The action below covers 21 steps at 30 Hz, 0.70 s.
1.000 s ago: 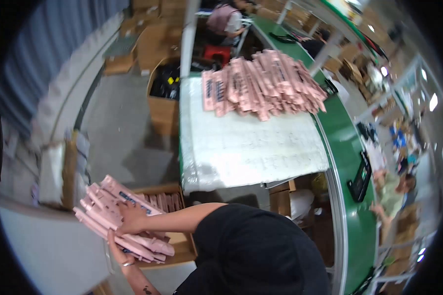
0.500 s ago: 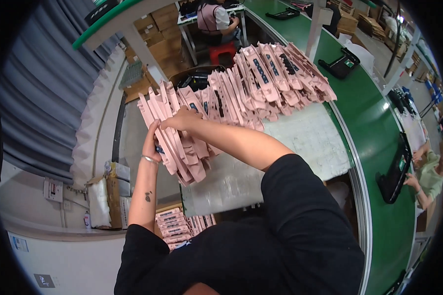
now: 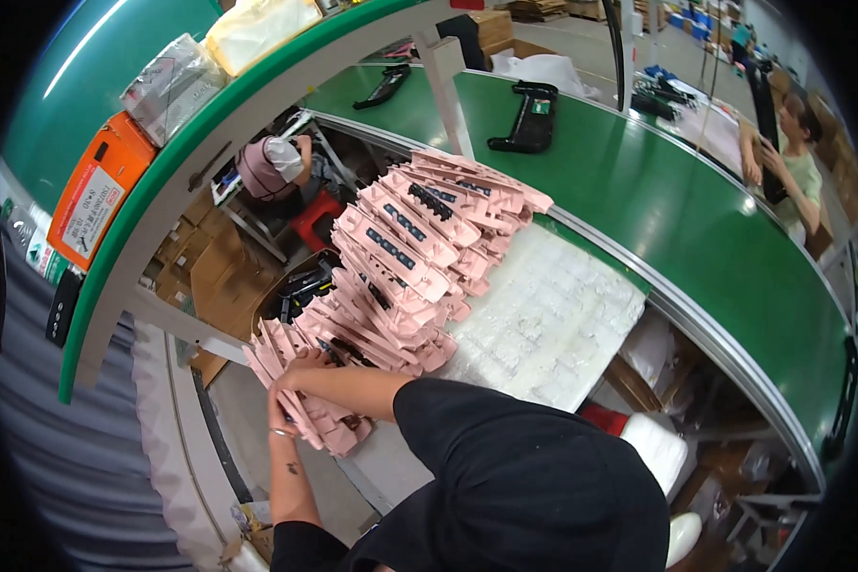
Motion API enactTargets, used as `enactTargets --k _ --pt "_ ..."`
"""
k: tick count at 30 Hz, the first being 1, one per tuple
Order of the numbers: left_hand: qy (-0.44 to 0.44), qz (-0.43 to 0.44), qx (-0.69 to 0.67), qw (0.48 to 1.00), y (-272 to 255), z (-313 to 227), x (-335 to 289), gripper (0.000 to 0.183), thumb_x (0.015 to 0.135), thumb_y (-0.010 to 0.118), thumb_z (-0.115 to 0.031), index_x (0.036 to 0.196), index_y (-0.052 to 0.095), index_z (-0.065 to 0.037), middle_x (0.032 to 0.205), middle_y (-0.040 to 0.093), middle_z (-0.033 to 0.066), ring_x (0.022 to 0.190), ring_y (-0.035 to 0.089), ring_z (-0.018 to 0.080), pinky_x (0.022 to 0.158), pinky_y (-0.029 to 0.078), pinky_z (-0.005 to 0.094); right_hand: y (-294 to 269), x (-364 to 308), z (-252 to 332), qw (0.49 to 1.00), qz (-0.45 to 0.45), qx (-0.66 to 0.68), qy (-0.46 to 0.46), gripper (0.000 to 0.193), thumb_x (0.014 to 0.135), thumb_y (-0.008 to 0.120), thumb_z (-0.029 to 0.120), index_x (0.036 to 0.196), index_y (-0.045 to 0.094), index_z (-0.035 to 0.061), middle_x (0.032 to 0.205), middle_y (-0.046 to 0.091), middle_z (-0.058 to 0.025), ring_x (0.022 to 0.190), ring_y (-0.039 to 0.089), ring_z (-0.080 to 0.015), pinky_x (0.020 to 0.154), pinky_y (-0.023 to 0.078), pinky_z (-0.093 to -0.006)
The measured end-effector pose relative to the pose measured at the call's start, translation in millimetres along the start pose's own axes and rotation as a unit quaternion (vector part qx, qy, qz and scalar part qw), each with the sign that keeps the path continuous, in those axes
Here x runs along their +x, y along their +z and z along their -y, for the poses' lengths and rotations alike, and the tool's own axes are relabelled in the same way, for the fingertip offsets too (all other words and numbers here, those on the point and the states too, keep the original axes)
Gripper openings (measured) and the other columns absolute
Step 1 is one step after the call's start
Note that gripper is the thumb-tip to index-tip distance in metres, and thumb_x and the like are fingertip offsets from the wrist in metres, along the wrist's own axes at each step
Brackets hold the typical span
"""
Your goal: Moving and stacking pink plastic components from a cardboard box onto a workbench.
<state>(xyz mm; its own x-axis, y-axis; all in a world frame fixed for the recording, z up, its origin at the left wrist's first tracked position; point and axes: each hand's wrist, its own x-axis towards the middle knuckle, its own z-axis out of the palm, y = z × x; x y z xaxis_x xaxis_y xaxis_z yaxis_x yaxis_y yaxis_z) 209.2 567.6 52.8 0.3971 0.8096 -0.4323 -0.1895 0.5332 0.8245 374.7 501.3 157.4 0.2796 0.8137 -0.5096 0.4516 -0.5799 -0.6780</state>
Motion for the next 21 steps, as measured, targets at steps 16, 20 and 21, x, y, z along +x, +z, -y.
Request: enactTargets --k 16,20,21 --pt "-0.053 0.274 -0.131 0.951 8.4 18.7 31.7 0.070 0.081 0.044 -0.048 0.132 0.030 -0.003 0.132 0.038 0.0132 0.118 0.040 0.0281 0.099 0.032 0.0390 64.7 28.7 -22.4 0.972 -0.215 -0.083 -0.053 0.070 0.077 0.045 0.049 0.127 0.036 0.0006 0.136 0.025 -0.0174 0.117 0.033 -0.0328 0.090 0.032 -0.0504" --pt "-0.003 0.243 -0.120 0.963 -2.6 27.6 44.3 0.067 0.081 0.044 -0.048 0.130 0.033 -0.005 0.126 0.043 0.0127 0.112 0.044 0.0283 0.096 0.034 0.0387 52.2 19.8 -27.6 0.948 -0.167 -0.196 -0.186 0.067 0.078 0.046 0.042 0.129 0.035 -0.0007 0.137 0.022 -0.0181 0.112 0.036 -0.0316 0.085 0.035 -0.0491" --pt "0.016 0.170 -0.108 0.979 -25.8 31.4 58.5 0.065 0.081 0.044 -0.048 0.129 0.034 -0.005 0.123 0.045 0.0124 0.110 0.046 0.0281 0.095 0.036 0.0389 56.6 14.4 -23.9 0.950 -0.167 -0.193 -0.178 0.067 0.078 0.046 0.042 0.129 0.035 -0.0007 0.137 0.022 -0.0181 0.112 0.036 -0.0316 0.085 0.035 -0.0491"
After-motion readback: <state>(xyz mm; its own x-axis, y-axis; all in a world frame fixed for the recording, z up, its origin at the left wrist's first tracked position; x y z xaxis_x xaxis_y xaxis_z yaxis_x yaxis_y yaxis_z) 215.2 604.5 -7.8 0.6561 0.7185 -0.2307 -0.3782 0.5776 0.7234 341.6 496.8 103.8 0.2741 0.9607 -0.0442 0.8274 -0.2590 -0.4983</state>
